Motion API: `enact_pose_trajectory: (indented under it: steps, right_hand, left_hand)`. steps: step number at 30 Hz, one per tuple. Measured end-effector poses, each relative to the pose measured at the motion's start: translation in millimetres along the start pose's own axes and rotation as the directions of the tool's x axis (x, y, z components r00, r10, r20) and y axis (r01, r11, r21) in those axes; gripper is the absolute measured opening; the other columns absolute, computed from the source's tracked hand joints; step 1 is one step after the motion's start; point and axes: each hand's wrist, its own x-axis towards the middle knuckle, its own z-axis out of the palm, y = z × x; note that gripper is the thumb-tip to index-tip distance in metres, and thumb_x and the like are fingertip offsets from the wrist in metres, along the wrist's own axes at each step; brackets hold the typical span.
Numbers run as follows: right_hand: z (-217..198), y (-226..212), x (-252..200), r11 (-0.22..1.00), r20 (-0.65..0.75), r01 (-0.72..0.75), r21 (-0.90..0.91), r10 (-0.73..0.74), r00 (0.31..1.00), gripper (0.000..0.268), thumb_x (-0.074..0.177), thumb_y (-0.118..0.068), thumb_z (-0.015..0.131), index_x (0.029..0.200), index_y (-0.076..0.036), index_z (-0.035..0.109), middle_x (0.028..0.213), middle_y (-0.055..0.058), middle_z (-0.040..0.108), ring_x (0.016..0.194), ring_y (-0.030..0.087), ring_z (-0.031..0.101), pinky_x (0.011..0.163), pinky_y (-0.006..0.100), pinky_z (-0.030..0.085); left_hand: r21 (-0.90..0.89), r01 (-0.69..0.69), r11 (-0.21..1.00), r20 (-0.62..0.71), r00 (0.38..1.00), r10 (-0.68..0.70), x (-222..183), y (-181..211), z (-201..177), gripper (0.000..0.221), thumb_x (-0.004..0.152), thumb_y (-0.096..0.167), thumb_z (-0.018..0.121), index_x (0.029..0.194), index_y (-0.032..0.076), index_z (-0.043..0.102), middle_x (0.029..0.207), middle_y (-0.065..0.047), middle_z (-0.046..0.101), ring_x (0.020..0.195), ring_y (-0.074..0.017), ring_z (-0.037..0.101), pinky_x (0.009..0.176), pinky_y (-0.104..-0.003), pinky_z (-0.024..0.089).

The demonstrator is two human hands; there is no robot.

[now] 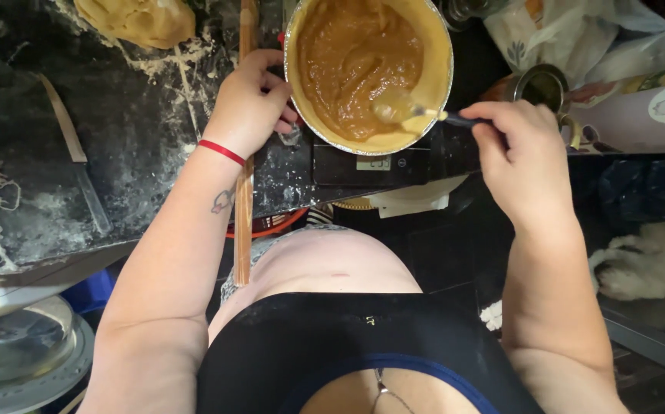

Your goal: Filling a pie crust with a pumpkin mixture and rolling out dough for the top crust.

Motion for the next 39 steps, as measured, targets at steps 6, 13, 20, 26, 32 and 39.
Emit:
enact_pose_trajectory:
  steps: [6,13,20,26,32,39]
  right_hand:
    - [16.9,-6.9,-9.8,0.926,0.135,-0.310,0.213,0.286,0.949,0.025,0.107,-0.011,0.061,0.125,-0.014,0.079,0.121,0.000,0.078,0.105,0.016,0.068,0.094,0.029,0.048]
    - [13.1,14.7,-11.5,0.999,-0.075,0.046,0.008,-0.045,0.996,0.027,0.110,0.004,0.065,0.130,-0.010,0.078,0.107,0.009,0.068,0.102,0.034,0.058,0.105,0.046,0.040]
    - [27.4,9.9,15.7,0.986,0.019,0.151,0.074,-0.152,0.988,0.027,0.109,0.003,0.064,0.124,-0.014,0.080,0.104,0.002,0.073,0.099,0.026,0.058,0.099,0.042,0.035]
    - [38.2,-24.7,60.8,0.973,0.084,-0.098,0.210,0.082,0.993,0.028,0.110,-0.010,0.058,0.131,-0.015,0.076,0.126,0.007,0.072,0.115,0.028,0.060,0.095,0.039,0.046]
    - [24.6,-56.7,76.5,0.881,0.321,-0.409,0.239,0.325,0.889,0.029,0.109,-0.025,0.057,0.129,-0.023,0.078,0.123,-0.006,0.077,0.106,0.011,0.065,0.094,0.028,0.049]
    - [0.8,-37.4,61.1,0.998,0.306,-0.062,0.009,0.056,0.951,0.032,0.110,-0.015,0.055,0.131,-0.018,0.080,0.114,0.008,0.072,0.116,0.036,0.055,0.100,0.049,0.043]
  left_hand:
    - [0.026,0.015,1.000,0.004,1.000,-0.015,0.1,1.5,-0.4,0.046,0.107,0.010,0.050,0.153,0.004,0.052,0.099,-0.010,0.076,0.076,-0.0174,0.082,0.071,-0.029,0.074]
    - [0.067,0.034,0.997,0.012,0.999,-0.035,-1.4,8.9,-1.4,0.045,0.107,0.008,0.049,0.152,0.006,0.056,0.086,-0.006,0.076,0.061,-0.0136,0.074,0.064,-0.027,0.069]
    - [0.094,0.037,0.995,0.008,0.999,-0.038,-0.7,4.1,-0.6,0.050,0.106,0.007,0.048,0.156,0.007,0.053,0.087,-0.006,0.075,0.059,-0.0114,0.070,0.058,-0.026,0.066]
    - [0.084,0.041,0.996,0.002,0.999,-0.041,-3.9,5.4,2.7,0.048,0.107,0.007,0.052,0.155,0.006,0.053,0.089,-0.004,0.074,0.061,-0.0116,0.071,0.058,-0.025,0.067]
    - [0.049,0.075,0.996,0.012,0.997,-0.076,-7.1,3.1,4.3,0.047,0.105,0.011,0.051,0.152,0.008,0.055,0.085,-0.002,0.074,0.059,-0.0126,0.070,0.060,-0.027,0.065]
    - [0.027,0.075,0.997,0.015,0.997,-0.075,-6.7,2.6,4.2,0.044,0.106,0.011,0.053,0.150,0.007,0.056,0.083,-0.002,0.073,0.061,-0.0119,0.071,0.059,-0.025,0.065]
